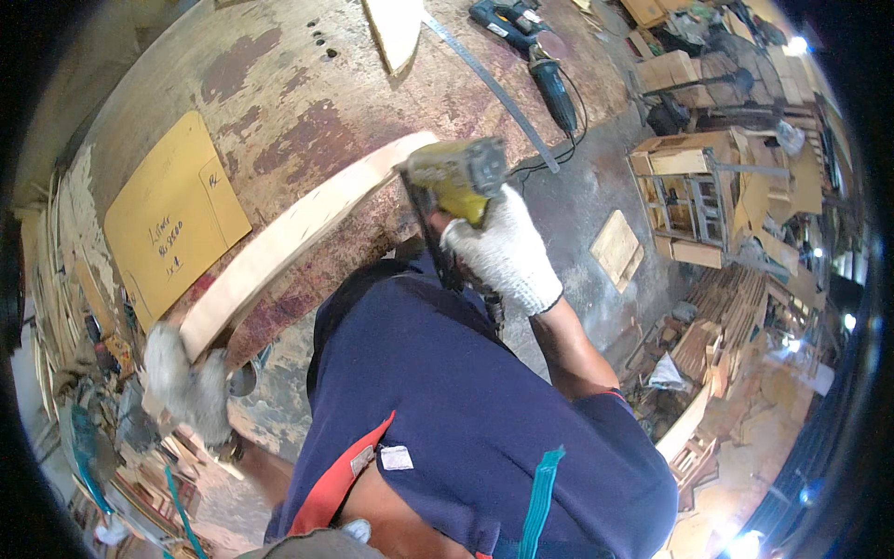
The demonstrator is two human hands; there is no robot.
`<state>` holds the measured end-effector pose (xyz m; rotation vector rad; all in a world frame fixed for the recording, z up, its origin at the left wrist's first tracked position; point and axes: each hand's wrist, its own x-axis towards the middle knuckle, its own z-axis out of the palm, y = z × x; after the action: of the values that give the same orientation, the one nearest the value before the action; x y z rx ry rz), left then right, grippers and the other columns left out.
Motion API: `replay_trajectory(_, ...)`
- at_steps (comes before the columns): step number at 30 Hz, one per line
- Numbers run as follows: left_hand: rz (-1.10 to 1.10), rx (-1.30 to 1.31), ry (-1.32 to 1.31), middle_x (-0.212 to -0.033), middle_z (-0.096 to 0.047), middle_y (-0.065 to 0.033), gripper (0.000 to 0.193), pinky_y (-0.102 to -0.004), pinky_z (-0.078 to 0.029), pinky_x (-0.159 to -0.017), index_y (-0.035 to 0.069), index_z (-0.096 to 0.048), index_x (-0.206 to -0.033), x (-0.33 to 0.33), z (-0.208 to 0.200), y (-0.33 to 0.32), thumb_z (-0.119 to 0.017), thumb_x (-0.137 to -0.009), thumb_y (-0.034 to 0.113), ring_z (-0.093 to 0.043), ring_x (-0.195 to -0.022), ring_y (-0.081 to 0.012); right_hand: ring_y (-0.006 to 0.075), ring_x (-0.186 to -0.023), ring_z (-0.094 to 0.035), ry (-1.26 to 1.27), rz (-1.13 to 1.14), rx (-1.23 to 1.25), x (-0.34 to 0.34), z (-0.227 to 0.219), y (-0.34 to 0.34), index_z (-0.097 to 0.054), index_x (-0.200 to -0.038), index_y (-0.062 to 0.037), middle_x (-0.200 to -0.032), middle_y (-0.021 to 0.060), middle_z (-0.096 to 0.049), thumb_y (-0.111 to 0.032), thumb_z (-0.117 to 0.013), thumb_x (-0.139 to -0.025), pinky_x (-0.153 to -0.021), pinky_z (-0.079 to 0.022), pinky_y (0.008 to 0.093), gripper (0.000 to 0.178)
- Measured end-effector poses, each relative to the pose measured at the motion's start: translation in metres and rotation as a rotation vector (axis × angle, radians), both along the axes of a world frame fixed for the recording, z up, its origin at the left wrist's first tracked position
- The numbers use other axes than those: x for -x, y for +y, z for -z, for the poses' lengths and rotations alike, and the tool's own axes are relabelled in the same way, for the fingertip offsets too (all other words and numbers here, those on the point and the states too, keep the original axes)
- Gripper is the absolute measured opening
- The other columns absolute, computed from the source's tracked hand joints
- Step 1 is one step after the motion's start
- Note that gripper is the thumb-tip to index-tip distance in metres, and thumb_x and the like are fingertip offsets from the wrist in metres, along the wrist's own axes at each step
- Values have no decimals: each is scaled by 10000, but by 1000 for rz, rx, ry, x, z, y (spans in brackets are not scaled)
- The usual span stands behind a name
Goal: The person uses a nail gun to fasten small wooden pieces onto a curved wooden frame. They repeatedly pick up pieces, align them, and drive nails before placing the assembled frame on the workbench.
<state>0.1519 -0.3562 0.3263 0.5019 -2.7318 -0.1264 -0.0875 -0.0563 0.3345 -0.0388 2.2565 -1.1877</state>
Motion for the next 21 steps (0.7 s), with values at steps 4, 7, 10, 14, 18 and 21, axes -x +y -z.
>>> replay_trajectory(4, -100, -92, -176, -1086, -683, -131, 601, -462, -480, -897, 52, -680, -1214, 84, -7, 61, -818, -780, 444, -638, -1012, -328, 101, -638, -646, 51, 90, 128, 29, 0, 19, -637, -1237, 37, -965, 90, -759, -141, -738, -946, -580, -526, 279, 356)
replay_trajectory(7, -33, -106, -200, -1138, -687, -129, 591, -447, -468, -864, 55, -673, -1304, 124, -14, 96, -799, -841, 400, -635, -1033, -319, 103, -603, -636, 67, 87, 253, 48, -15, 25, -636, -1215, 34, -954, 92, -753, -142, -710, -978, -543, -509, 264, 304)
replay_trajectory(10, 137, -75, -116, -1137, -686, -110, 586, -459, -479, -867, 74, -653, -1354, 130, -7, 113, -761, -883, 406, -640, -1017, -305, 118, -575, -624, 72, 80, 370, 61, -26, 37, -631, -1212, 32, -959, 92, -750, -130, -691, -994, -522, -504, 271, 279)
replay_trajectory(14, 177, -203, 13, -1184, -723, -122, 510, -451, -502, -839, 50, -692, -1292, 121, -3, 127, -797, -872, 320, -678, -985, -307, 110, -552, -590, -72, -76, 292, 81, -47, 60, -583, -1324, 46, -1073, 184, -723, -68, -637, -966, -502, -482, 235, 379)
replay_trajectory(18, 222, -221, 35, -1217, -721, -155, 531, -436, -505, -881, 14, -684, -1293, 112, 1, 134, -847, -827, 211, -690, -1045, -330, 101, -541, -581, -97, -132, 240, 82, -54, 61, -595, -1310, 55, -1048, 177, -732, -53, -638, -939, -499, -481, 229, 389)
replay_trajectory(21, 223, -193, -5, -1244, -720, -154, 529, -432, -513, -904, 7, -683, -1291, 109, -2, 137, -858, -825, 188, -694, -1072, -337, 86, -551, -581, -113, -165, 157, 81, -60, 56, -620, -1295, 49, -1012, 148, -746, -44, -650, -926, -510, -483, 228, 381)
